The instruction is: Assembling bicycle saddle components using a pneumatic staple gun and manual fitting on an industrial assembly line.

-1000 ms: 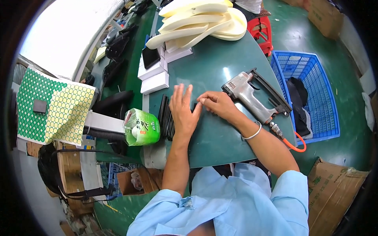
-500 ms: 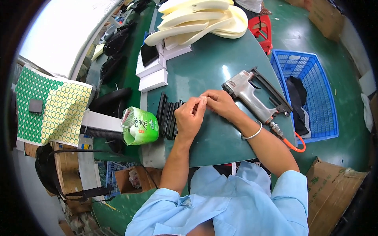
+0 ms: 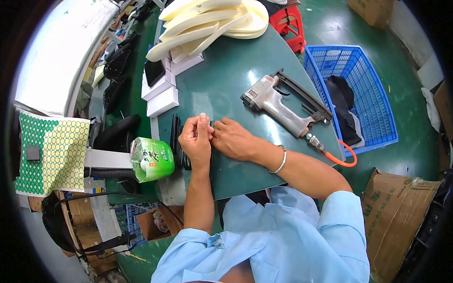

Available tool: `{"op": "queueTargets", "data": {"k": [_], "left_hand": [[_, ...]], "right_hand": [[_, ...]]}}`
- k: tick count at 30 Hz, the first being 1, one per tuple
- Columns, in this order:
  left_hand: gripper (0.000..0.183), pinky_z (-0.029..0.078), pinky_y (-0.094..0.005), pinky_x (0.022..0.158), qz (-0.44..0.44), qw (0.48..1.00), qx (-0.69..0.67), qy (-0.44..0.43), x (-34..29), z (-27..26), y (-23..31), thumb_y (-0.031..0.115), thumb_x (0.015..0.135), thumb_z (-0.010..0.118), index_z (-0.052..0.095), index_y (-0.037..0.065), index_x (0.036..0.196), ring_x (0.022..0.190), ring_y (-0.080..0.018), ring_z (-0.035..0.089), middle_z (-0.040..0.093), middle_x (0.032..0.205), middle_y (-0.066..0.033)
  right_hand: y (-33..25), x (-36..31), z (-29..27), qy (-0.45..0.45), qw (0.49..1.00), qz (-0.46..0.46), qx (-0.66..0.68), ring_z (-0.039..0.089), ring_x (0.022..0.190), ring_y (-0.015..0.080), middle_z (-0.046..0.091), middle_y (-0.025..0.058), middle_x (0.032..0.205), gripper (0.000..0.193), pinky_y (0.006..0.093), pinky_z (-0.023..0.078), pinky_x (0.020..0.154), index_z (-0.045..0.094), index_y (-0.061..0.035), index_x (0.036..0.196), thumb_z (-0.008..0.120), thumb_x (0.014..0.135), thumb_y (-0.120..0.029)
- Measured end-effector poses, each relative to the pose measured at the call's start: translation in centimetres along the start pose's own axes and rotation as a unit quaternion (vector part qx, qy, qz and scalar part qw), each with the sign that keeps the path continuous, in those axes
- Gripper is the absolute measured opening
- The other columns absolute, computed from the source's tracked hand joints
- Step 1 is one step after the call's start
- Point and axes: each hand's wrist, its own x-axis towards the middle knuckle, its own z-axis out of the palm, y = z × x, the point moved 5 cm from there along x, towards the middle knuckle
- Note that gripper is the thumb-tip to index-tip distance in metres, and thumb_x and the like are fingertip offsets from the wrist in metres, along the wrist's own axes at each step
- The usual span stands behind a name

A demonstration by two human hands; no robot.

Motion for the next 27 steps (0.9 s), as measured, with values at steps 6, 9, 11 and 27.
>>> {"op": "queueTargets", "data": {"k": [6,9,11,27], "left_hand": [[0.021,0.037,-0.0182,0.048,-0.016,0.999,-0.02,-0.024,-0.18,0.45,0.12,0.017,0.09,0.059,0.059,-0.001,0.081,0.052,-0.0029,0.046,0.056,0.061,-0.0006],[0.02,0.037,-0.0182,0.048,-0.019,0.999,-0.01,-0.029,-0.28,0.43,0.2,0.017,0.09,0.058,0.06,-0.001,0.081,0.052,-0.0031,0.047,0.056,0.06,-0.0006],[0.02,0.039,-0.0195,0.049,-0.031,0.999,-0.018,-0.028,-0.32,0.45,0.18,0.017,0.089,0.06,0.06,-0.002,0.08,0.052,-0.004,0.049,0.057,0.06,-0.0015],[0.019,0.043,-0.0202,0.049,-0.06,0.997,-0.025,-0.043,0.19,0.89,0.29,0.017,0.088,0.06,0.061,-0.001,0.082,0.054,-0.0048,0.052,0.058,0.061,-0.0023]], "right_hand": [[-0.42,-0.04,-0.04,-0.06,0.997,0.004,-0.051,0.052,0.078,0.0199,0.057,0.0052,0.071,0.011,0.0335,0.037,0.07,0.06,-0.0073,0.068,0.054,0.072,-0.015],[-0.49,-0.26,0.19,-0.078,0.996,0.013,-0.046,0.052,0.078,0.0199,0.057,0.0047,0.072,0.01,0.0336,0.037,0.07,0.06,-0.0082,0.068,0.054,0.072,-0.014],[-0.46,-0.49,0.17,-0.07,0.997,0.019,-0.035,0.052,0.078,0.02,0.057,0.0047,0.072,0.01,0.0336,0.037,0.07,0.061,-0.0084,0.069,0.054,0.073,-0.014],[0.34,-0.6,-0.69,-0.011,0.999,0.022,-0.023,0.053,0.079,0.0208,0.058,0.005,0.077,0.011,0.036,0.039,0.071,0.061,-0.0096,0.072,0.054,0.074,-0.018]]}}
